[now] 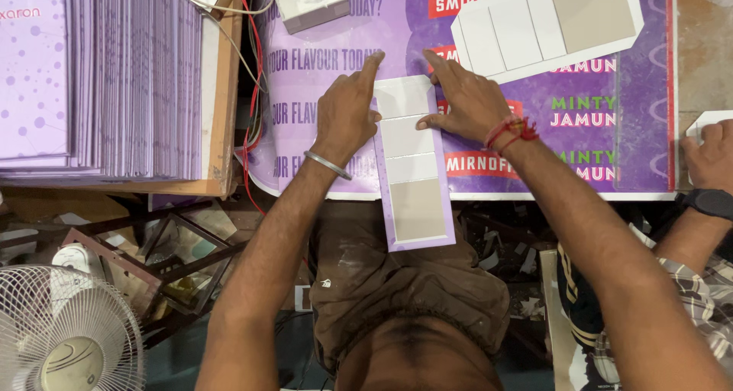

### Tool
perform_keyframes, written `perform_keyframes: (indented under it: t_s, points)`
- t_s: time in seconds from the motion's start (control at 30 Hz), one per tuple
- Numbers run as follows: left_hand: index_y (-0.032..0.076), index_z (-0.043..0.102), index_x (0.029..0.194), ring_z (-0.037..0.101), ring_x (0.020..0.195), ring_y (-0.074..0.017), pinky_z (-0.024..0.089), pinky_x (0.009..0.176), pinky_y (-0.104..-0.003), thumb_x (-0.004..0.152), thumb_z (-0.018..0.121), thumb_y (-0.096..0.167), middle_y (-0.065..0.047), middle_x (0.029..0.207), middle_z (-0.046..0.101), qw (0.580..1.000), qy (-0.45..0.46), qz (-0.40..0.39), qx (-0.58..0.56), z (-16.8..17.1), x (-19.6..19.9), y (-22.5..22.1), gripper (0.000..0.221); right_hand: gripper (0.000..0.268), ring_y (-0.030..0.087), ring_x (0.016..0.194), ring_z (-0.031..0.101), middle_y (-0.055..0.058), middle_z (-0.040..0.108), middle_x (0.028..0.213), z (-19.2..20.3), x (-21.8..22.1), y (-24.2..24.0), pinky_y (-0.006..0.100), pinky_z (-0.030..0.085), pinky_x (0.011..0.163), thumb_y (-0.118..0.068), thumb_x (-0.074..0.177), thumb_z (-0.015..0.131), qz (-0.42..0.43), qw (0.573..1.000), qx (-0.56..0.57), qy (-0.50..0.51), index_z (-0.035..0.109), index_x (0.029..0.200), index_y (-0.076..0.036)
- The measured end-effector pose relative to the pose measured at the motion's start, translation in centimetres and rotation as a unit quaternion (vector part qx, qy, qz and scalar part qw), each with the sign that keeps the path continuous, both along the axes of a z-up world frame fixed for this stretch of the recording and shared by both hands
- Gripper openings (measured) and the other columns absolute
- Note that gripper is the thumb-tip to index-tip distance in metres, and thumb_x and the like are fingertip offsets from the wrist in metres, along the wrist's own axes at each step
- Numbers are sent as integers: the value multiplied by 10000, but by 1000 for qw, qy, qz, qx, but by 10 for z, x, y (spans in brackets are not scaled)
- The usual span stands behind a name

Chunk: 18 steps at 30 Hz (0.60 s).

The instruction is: The person folds flat purple and white paper sheets into small rectangular boxes by hand. They repeatedly fold along pre-scored lines, tuck flaps, and stack the finished boxes on the table.

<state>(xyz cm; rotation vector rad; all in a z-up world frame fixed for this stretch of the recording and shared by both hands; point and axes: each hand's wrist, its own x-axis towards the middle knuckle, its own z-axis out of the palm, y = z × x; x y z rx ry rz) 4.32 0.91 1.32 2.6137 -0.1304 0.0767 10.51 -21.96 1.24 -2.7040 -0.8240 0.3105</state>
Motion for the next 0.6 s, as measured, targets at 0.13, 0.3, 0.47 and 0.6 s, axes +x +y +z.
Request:
perform_keyframes:
  t_s: [0.13, 0.3, 0.47, 0.6]
  points:
    - [170, 433, 1441, 677, 989, -312, 564, 831, -422, 581, 877, -7, -117, 1124, 680, 996, -63, 18, -53, -6, 0, -7, 984, 1216, 259, 1111, 667, 63, 688, 1199, 6, 5, 5, 403, 571, 838, -515, 574, 939, 3, 1000, 5, 11, 322, 1576, -210]
    - [93, 297, 1504, 671, 957, -350, 545, 803, -461, 703, 871, 18, -185, 1071, 637, 973, -24, 157, -169, -29, -6, -23, 988, 1144, 263, 1149, 653, 66, 652, 1292, -7, -21, -7, 399, 561, 939, -436, 637, 923, -9, 988, 147, -45, 360, 1598, -178]
    - [23, 447, 1384, 715, 789, -299, 585, 704, -424, 702, 826, 12, -120, 864, 681, 951, 67, 132, -272, -27, 5, -3, 781, 1220, 308, 1030, 625, 121, 585, 1292, 2, -18, -8, 423, 538, 855, -400, 573, 952, 0, 988, 151, -17, 323, 1573, -98]
    - [16, 672, 1164, 734, 702, -281, 582, 609, -405, 700, 811, 57, -107, 809, 718, 926, 248, 59, -277, -23, 14, 17, 487, 1022, 284, 1075, 630, 91, 616, 1224, 16, -4, -2, 430, 540, 841, -424, 551, 973, 102, 991, 89, -5, 511, 1418, -141]
